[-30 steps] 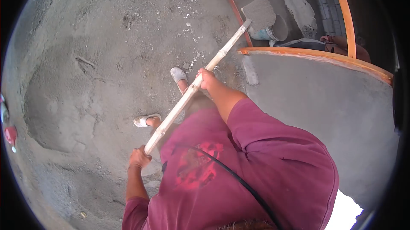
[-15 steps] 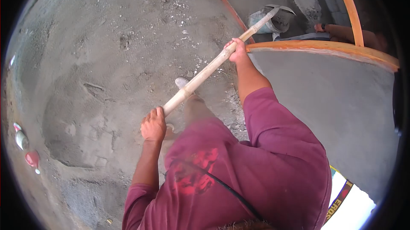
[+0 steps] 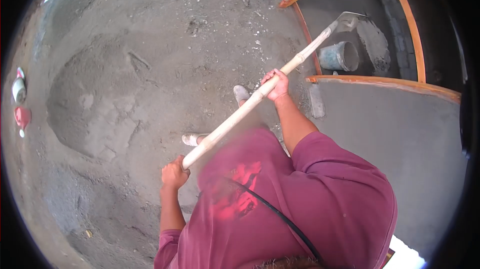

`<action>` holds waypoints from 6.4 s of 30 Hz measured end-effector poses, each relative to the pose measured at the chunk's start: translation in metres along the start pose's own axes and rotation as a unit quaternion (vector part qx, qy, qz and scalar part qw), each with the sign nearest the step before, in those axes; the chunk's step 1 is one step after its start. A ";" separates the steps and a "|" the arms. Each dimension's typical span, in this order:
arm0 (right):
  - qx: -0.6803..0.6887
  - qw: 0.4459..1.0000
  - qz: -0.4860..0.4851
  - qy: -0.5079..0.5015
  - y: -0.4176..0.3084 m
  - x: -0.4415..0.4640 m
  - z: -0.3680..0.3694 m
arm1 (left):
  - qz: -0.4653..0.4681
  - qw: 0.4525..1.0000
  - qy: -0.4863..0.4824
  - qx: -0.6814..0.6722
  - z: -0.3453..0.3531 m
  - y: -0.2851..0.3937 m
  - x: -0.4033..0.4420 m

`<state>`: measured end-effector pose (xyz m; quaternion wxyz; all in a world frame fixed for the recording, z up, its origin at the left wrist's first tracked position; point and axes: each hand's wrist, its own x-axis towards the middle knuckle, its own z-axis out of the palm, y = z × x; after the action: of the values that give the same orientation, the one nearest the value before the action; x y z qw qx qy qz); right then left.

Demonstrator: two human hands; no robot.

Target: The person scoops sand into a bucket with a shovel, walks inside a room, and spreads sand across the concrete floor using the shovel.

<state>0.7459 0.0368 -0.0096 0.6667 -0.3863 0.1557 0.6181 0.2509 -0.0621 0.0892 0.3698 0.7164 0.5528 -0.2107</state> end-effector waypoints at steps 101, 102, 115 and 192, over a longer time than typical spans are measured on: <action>-0.406 0.727 -0.237 0.501 -0.211 0.077 -0.109 | 0.048 0.603 -0.601 -0.522 -0.115 0.184 0.200; -0.381 0.728 -0.269 0.503 -0.183 0.075 -0.112 | 0.064 0.641 -0.576 -0.503 -0.117 0.154 0.187; -0.344 0.904 0.212 0.141 0.339 -0.013 0.036 | -0.150 0.937 -0.078 -0.306 0.094 -0.186 -0.215; -0.203 0.843 -0.107 0.487 -0.190 0.126 -0.156 | 0.076 0.978 -0.193 0.005 -0.052 0.189 0.236</action>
<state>0.9909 0.0268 -0.1370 0.4737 -0.7783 0.2896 0.2933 0.4954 0.1055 0.0106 0.4813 0.7041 0.4136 -0.3187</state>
